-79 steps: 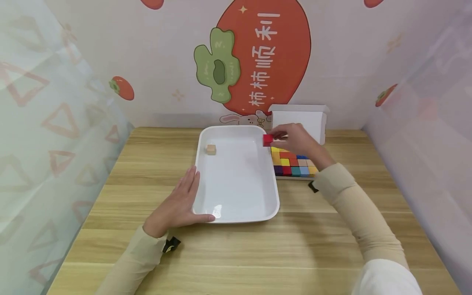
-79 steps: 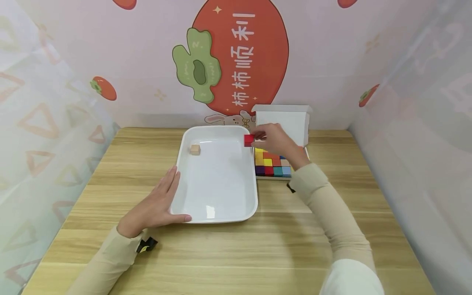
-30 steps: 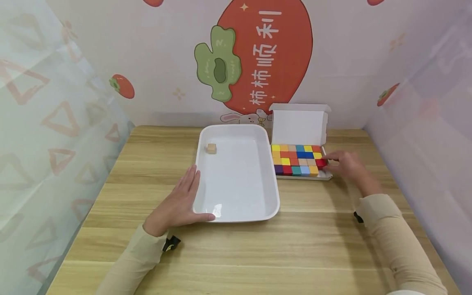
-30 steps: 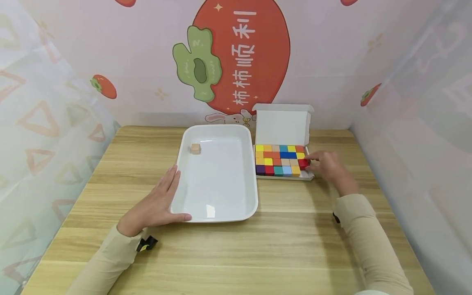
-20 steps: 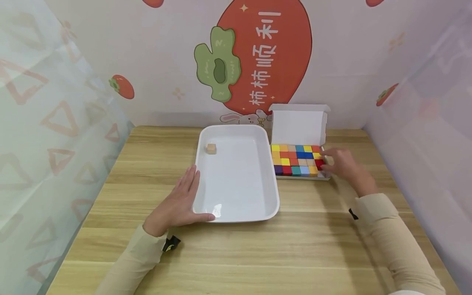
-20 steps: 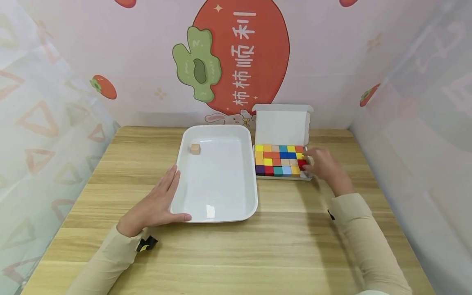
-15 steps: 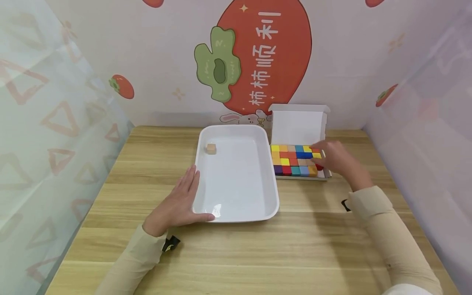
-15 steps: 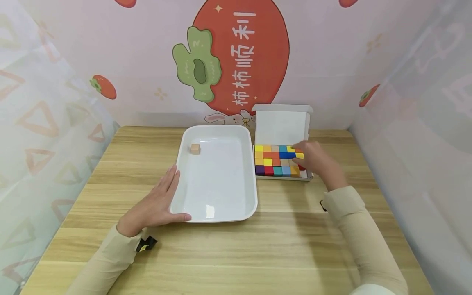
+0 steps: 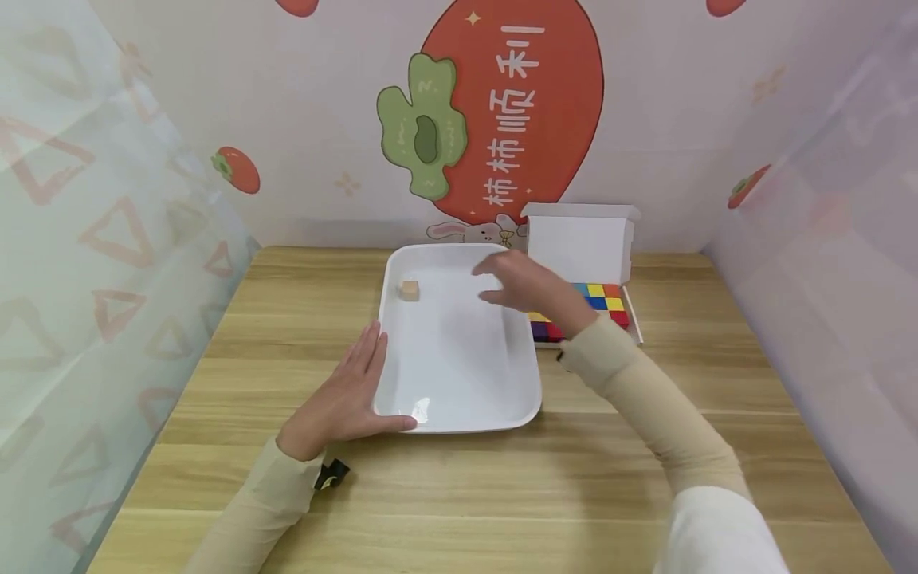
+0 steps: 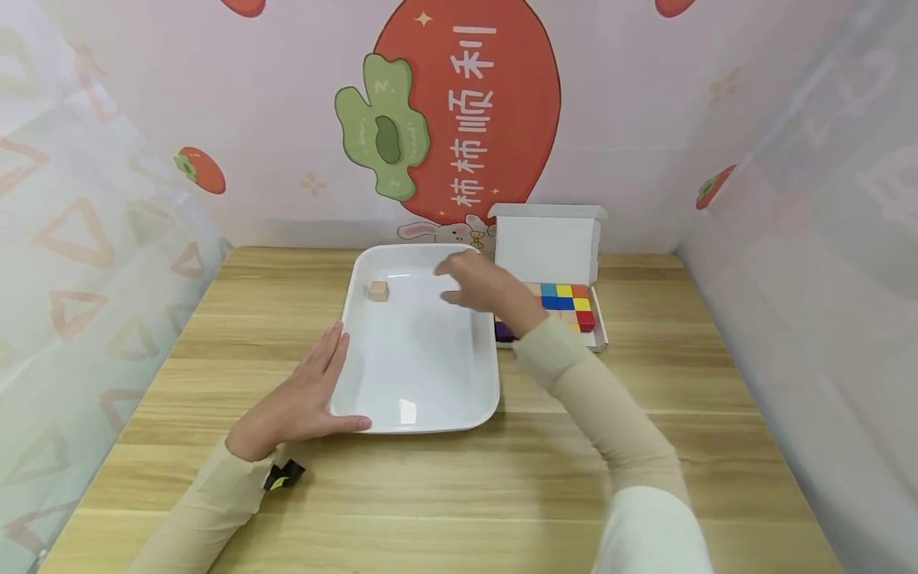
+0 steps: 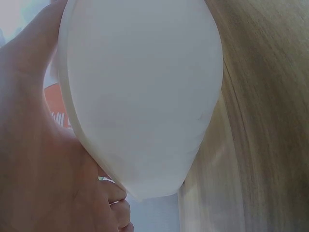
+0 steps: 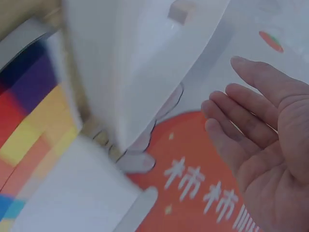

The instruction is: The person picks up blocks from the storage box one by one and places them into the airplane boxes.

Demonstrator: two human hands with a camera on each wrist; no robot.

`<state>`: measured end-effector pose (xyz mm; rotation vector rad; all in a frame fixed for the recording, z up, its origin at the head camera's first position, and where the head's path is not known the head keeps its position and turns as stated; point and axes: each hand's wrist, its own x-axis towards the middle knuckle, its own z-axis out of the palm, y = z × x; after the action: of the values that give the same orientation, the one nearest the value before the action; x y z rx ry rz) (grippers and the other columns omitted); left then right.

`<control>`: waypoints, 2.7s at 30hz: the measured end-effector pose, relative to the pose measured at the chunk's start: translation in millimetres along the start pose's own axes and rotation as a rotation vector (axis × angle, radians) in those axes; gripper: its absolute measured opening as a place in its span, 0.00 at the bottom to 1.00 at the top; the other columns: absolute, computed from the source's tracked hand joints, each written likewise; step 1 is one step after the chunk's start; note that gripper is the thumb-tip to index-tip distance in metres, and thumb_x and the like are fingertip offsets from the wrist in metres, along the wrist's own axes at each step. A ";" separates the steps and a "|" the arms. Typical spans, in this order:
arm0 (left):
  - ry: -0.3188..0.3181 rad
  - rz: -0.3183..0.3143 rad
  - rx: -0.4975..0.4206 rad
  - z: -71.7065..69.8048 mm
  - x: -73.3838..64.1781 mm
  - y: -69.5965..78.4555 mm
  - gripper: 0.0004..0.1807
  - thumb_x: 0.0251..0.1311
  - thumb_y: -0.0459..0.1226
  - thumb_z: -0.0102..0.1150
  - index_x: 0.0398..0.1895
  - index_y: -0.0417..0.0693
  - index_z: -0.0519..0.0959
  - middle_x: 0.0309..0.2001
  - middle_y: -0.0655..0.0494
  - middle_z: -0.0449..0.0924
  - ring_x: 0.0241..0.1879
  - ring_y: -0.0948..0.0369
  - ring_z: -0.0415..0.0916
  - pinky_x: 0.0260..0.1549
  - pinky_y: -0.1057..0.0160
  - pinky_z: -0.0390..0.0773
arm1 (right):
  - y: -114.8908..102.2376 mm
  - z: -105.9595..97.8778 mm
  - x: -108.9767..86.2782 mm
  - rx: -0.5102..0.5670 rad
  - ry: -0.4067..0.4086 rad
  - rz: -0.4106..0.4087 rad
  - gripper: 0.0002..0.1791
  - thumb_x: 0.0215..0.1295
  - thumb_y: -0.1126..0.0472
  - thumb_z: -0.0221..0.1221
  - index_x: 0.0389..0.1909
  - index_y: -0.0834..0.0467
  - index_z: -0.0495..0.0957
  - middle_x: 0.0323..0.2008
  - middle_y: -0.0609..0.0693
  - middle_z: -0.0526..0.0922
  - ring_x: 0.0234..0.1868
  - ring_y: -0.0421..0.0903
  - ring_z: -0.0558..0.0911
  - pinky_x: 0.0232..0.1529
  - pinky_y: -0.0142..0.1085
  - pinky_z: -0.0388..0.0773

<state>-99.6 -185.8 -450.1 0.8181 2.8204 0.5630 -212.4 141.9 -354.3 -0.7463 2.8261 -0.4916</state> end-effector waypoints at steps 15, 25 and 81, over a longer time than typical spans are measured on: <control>0.000 0.013 0.006 1.3 -1.2 -3.8 0.78 0.50 0.76 0.66 0.85 0.34 0.38 0.87 0.39 0.26 0.87 0.43 0.30 0.83 0.37 0.46 | -31.3 63.1 102.7 0.045 -0.029 -0.004 0.24 0.70 0.60 0.69 0.65 0.61 0.81 0.62 0.56 0.86 0.64 0.52 0.82 0.72 0.45 0.77; 0.012 0.031 -0.004 4.0 2.8 -3.4 0.77 0.51 0.75 0.67 0.85 0.33 0.39 0.87 0.38 0.27 0.87 0.43 0.29 0.83 0.37 0.46 | -31.7 95.7 128.3 0.121 0.060 0.118 0.17 0.70 0.60 0.69 0.57 0.60 0.84 0.51 0.54 0.87 0.51 0.49 0.80 0.65 0.41 0.79; 0.028 0.038 0.020 1.4 0.9 -3.1 0.77 0.51 0.75 0.66 0.84 0.31 0.40 0.86 0.35 0.30 0.87 0.42 0.32 0.83 0.38 0.47 | 156.1 -15.8 -160.5 0.154 0.130 0.293 0.24 0.71 0.54 0.69 0.62 0.62 0.83 0.58 0.64 0.86 0.59 0.62 0.84 0.62 0.60 0.82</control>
<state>-101.5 -187.4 -452.6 0.8757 2.8455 0.5573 -148.4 355.3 -381.9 -0.2746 2.9028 -0.7182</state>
